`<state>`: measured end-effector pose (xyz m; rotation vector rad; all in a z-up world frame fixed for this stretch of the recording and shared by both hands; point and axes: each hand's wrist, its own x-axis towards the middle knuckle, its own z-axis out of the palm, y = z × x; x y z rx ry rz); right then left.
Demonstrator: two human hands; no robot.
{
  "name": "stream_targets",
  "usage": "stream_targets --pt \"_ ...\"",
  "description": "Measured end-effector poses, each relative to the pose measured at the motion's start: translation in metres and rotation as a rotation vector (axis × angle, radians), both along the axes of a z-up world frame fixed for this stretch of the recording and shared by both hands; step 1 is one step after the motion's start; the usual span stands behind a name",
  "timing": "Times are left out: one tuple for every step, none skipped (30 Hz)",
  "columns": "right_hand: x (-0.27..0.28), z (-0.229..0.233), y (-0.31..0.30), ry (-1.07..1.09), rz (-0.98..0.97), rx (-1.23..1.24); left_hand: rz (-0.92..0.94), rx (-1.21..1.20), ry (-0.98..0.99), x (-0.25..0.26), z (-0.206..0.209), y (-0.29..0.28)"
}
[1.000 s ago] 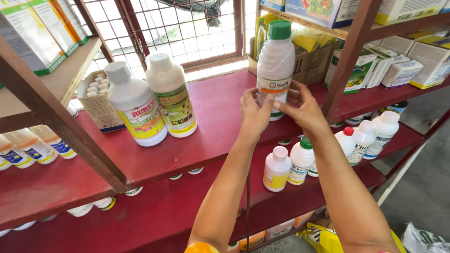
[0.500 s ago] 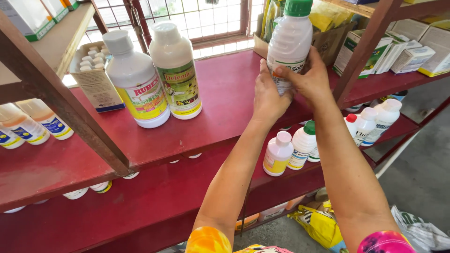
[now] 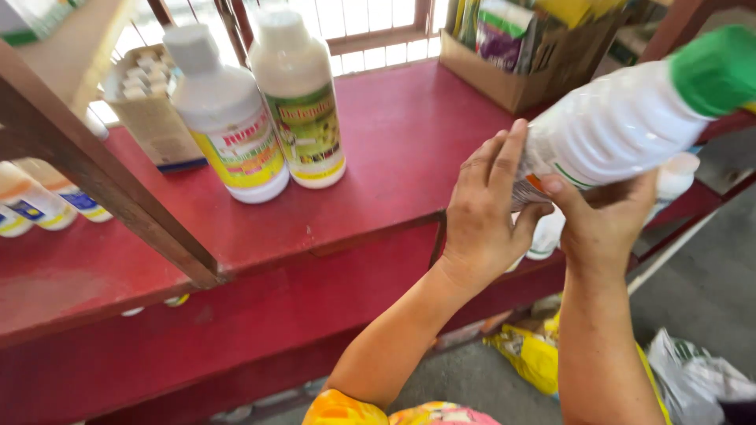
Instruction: Organizing agricultural chemical bottles on shelves and weighing white powder from a bag into a container using a scoop and scale.
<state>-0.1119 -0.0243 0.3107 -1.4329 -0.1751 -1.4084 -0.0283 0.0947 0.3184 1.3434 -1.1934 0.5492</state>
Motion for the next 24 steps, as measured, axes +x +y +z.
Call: stream_targets --pt "-0.008 -0.005 0.008 0.025 -0.001 0.019 -0.001 0.019 0.025 -0.004 -0.005 0.005" --pt "-0.017 -0.009 0.018 0.012 -0.037 0.050 -0.031 0.034 0.016 -0.010 -0.010 0.011" --pt "-0.027 -0.014 0.028 0.001 -0.075 0.081 -0.061 0.049 0.009 -0.015 -0.015 0.018" --pt "-0.032 -0.022 0.034 0.026 -0.076 0.101 -0.062 0.068 0.034 -0.016 -0.024 0.023" --pt "-0.038 -0.029 0.040 0.065 -0.104 0.095 -0.087 0.091 0.036 -0.016 -0.032 0.028" --pt "-0.043 -0.035 0.046 0.098 -0.135 0.086 -0.116 0.110 0.032 -0.017 -0.040 0.033" --pt "-0.046 -0.041 0.049 0.118 -0.139 0.104 -0.120 0.128 0.051 -0.016 -0.050 0.035" --pt "-0.048 -0.047 0.053 0.164 -0.159 0.062 -0.148 0.143 0.058 -0.015 -0.059 0.037" --pt "-0.051 -0.053 0.057 0.211 -0.178 0.019 -0.176 0.158 0.065 -0.014 -0.068 0.040" --pt "-0.049 -0.063 0.052 0.226 -0.184 0.033 -0.184 0.171 0.080 -0.011 -0.081 0.038" --pt "-0.047 -0.074 0.049 0.269 -0.170 0.039 -0.200 0.182 0.106 -0.009 -0.095 0.037" --pt "-0.045 -0.085 0.044 0.312 -0.153 0.044 -0.214 0.193 0.132 -0.007 -0.108 0.036" --pt "-0.045 -0.099 0.036 0.326 -0.156 0.058 -0.220 0.206 0.147 -0.003 -0.123 0.031" --pt "-0.044 -0.114 0.028 0.430 -0.218 -0.037 -0.205 0.214 0.171 0.000 -0.139 0.027" --pt "-0.044 -0.129 0.021 0.534 -0.275 -0.133 -0.191 0.223 0.194 0.003 -0.156 0.023" --pt "-0.040 -0.135 0.019 0.545 -0.271 -0.125 -0.191 0.233 0.206 0.004 -0.171 0.020" --pt "-0.035 -0.140 0.017 0.621 -0.282 -0.134 -0.169 0.234 0.227 0.004 -0.185 0.017" --pt "-0.030 -0.144 0.014 0.689 -0.292 -0.147 -0.146 0.230 0.243 0.006 -0.198 0.012" --pt "-0.028 -0.152 0.012 0.694 -0.290 -0.142 -0.146 0.235 0.248 0.004 -0.205 0.012" --pt "-0.023 -0.159 0.009 0.687 -0.258 -0.137 -0.132 0.240 0.262 0.004 -0.212 0.010" --pt "-0.019 -0.166 0.006 0.678 -0.227 -0.131 -0.118 0.244 0.277 0.004 -0.217 0.008" --pt "-0.015 -0.176 0.003 0.675 -0.225 -0.131 -0.115 0.244 0.274 0.003 -0.224 0.007" --pt "-0.012 -0.186 0.001 0.682 -0.239 -0.118 -0.081 0.276 0.276 0.001 -0.230 0.006" --pt "-0.006 -0.195 -0.003 0.686 -0.253 -0.109 -0.045 0.304 0.276 0.001 -0.235 0.002"
